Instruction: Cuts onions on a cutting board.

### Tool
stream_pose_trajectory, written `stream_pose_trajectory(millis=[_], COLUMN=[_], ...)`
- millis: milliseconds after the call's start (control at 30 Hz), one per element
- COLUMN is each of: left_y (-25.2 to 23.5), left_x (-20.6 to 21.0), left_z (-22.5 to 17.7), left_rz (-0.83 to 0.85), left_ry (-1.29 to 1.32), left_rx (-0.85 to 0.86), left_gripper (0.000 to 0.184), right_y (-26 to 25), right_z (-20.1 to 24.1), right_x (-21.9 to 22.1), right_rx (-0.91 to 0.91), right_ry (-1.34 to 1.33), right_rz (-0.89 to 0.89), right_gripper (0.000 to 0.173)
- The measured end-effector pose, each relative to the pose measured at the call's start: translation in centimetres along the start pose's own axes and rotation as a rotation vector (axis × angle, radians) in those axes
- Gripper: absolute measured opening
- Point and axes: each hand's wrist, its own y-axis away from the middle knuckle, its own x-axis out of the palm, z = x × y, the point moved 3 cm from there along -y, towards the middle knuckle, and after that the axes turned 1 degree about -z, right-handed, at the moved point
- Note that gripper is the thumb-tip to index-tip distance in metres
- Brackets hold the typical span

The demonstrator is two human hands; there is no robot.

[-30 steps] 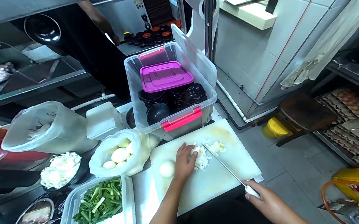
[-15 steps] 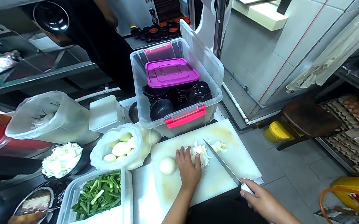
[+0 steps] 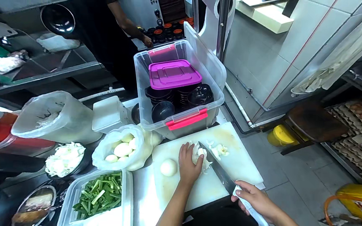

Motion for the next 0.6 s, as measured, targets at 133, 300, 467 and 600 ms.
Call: stream_pose_trajectory(millis=[133,300,467,600], left_y=[-0.9,-0.6,0.3,1.2], left_x=[0.5,0.4,1.1,1.7], left_z=[0.2,-0.3,-1.4,-2.0], left_rz=[0.189,0.242,0.095,-0.032], left_ry=[0.01,-0.021,-0.109,-0.075], left_rx=[-0.005,0.03,0.066,0.016], left_gripper=[0.073,0.074,0.073,0.055], right_y=[-0.1,-0.9,-1.4,-1.8], right_z=[-0.6,0.0,0.1,0.0], right_x=[0.1,1.5,2.9,3.5], right_rx=[-0.006,0.072,0.092,0.072], right_ry=[-0.036,-0.033,0.042,0.077], right_rz=[-0.003,0.05,0.061,0.084], right_gripper=[0.042,0.043,0.043,0.042])
